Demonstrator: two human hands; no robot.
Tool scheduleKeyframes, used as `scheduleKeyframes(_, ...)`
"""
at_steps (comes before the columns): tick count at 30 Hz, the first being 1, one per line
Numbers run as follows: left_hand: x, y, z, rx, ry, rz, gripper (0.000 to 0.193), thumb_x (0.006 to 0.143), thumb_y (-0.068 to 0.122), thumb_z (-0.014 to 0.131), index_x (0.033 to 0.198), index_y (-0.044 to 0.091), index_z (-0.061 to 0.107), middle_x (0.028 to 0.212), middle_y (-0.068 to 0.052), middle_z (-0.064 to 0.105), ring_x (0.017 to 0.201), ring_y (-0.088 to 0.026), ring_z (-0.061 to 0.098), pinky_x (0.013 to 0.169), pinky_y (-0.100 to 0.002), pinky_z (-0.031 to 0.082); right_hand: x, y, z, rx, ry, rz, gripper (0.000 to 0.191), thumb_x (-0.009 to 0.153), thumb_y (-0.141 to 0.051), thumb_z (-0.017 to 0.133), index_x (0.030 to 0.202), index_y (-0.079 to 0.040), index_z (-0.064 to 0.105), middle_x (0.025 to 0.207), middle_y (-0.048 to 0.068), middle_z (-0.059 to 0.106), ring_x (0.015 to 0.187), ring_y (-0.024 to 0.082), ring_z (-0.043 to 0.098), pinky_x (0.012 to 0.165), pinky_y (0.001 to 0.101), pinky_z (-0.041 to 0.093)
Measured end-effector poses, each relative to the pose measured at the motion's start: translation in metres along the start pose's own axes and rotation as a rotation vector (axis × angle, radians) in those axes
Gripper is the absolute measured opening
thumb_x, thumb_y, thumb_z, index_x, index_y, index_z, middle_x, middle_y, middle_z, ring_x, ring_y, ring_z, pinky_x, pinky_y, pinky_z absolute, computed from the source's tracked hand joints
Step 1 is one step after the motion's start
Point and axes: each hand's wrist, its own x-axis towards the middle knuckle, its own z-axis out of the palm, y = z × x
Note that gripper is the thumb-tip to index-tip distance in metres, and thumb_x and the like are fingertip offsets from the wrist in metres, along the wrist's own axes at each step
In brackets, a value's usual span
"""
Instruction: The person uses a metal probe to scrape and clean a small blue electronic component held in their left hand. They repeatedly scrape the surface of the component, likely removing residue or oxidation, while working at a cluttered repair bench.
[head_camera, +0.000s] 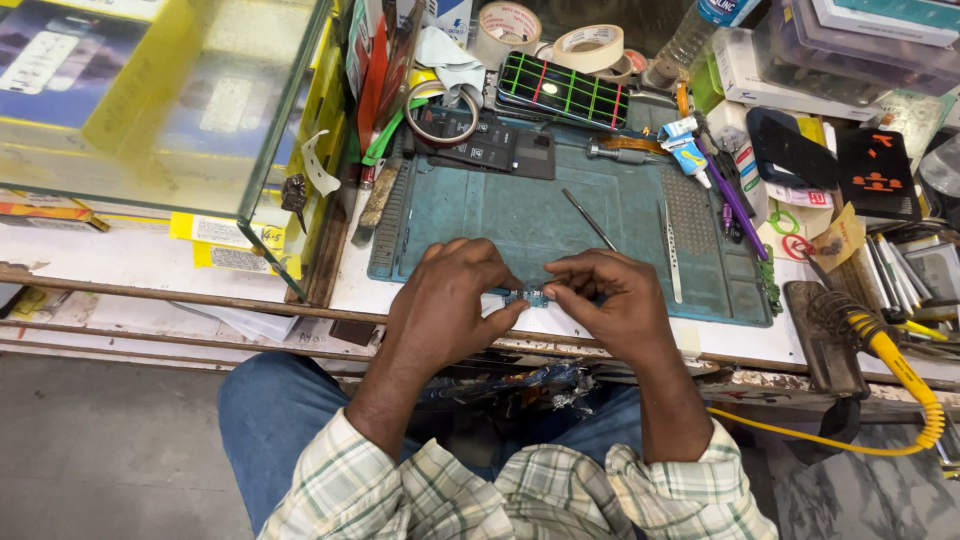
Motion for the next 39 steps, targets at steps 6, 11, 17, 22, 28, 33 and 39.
scheduleKeyframes(6,0.0,-0.003,0.002,0.011,0.0,0.01,0.022,0.078,0.032,0.083,0.09,0.014,0.082,0.089,-0.002,0.066,0.096,-0.023,0.063,0.09,-0.041,0.046,0.001,0.009,0.0,0.18,-0.03,-0.161,0.011,0.09,0.001,0.077,0.101,-0.001,0.075,0.114,0.009,0.071,0.101,0.01,0.071,0.081,0.0249,0.063)
scheduleKeyframes(11,-0.001,-0.003,0.001,0.005,0.033,0.039,0.021,0.077,0.031,0.083,0.09,0.014,0.082,0.09,-0.001,0.067,0.095,-0.023,0.063,0.089,-0.041,0.046,0.0,0.009,0.002,0.141,-0.016,-0.018,0.019,0.089,-0.001,0.08,0.106,0.0,0.073,0.093,0.008,0.077,0.081,0.009,0.071,0.066,0.0227,0.056)
scheduleKeyframes(17,-0.001,-0.002,-0.001,0.01,0.022,0.025,0.021,0.077,0.031,0.083,0.088,0.014,0.082,0.089,-0.001,0.067,0.094,-0.023,0.063,0.09,-0.041,0.045,-0.001,0.003,0.005,0.079,0.005,0.015,0.031,0.087,-0.004,0.082,0.115,-0.001,0.069,0.092,0.008,0.079,0.083,0.009,0.074,0.068,0.0233,0.058)
scheduleKeyframes(22,0.0,-0.001,-0.001,0.018,0.009,0.007,0.021,0.077,0.032,0.084,0.087,0.014,0.081,0.087,0.0,0.066,0.093,-0.022,0.063,0.09,-0.04,0.045,-0.001,0.003,0.004,0.054,-0.002,-0.023,0.03,0.087,-0.006,0.083,0.111,-0.001,0.066,0.094,0.01,0.078,0.084,0.011,0.076,0.07,0.0241,0.061)
scheduleKeyframes(28,-0.001,-0.002,0.0,0.018,0.001,0.01,0.02,0.078,0.032,0.084,0.087,0.014,0.081,0.088,0.001,0.067,0.094,-0.02,0.064,0.09,-0.04,0.045,-0.007,0.004,0.01,0.022,0.067,-0.059,0.034,0.09,-0.006,0.08,0.112,-0.003,0.054,0.097,0.011,0.079,0.087,0.013,0.077,0.071,0.0248,0.061)
scheduleKeyframes(33,-0.002,-0.002,0.0,0.026,-0.004,0.007,0.02,0.077,0.032,0.084,0.087,0.014,0.081,0.088,0.0,0.067,0.094,-0.02,0.063,0.091,-0.04,0.045,-0.007,0.004,0.009,0.037,0.059,-0.06,0.042,0.09,-0.005,0.079,0.114,-0.005,0.045,0.094,0.012,0.079,0.084,0.013,0.077,0.069,0.0252,0.061)
scheduleKeyframes(39,-0.002,-0.002,-0.002,0.023,-0.023,-0.018,0.021,0.077,0.033,0.084,0.088,0.014,0.081,0.088,0.0,0.067,0.094,-0.02,0.063,0.089,-0.04,0.045,-0.007,0.003,0.014,-0.023,0.088,-0.062,0.041,0.091,-0.004,0.079,0.113,-0.005,0.045,0.096,0.012,0.079,0.083,0.013,0.076,0.069,0.025,0.061)
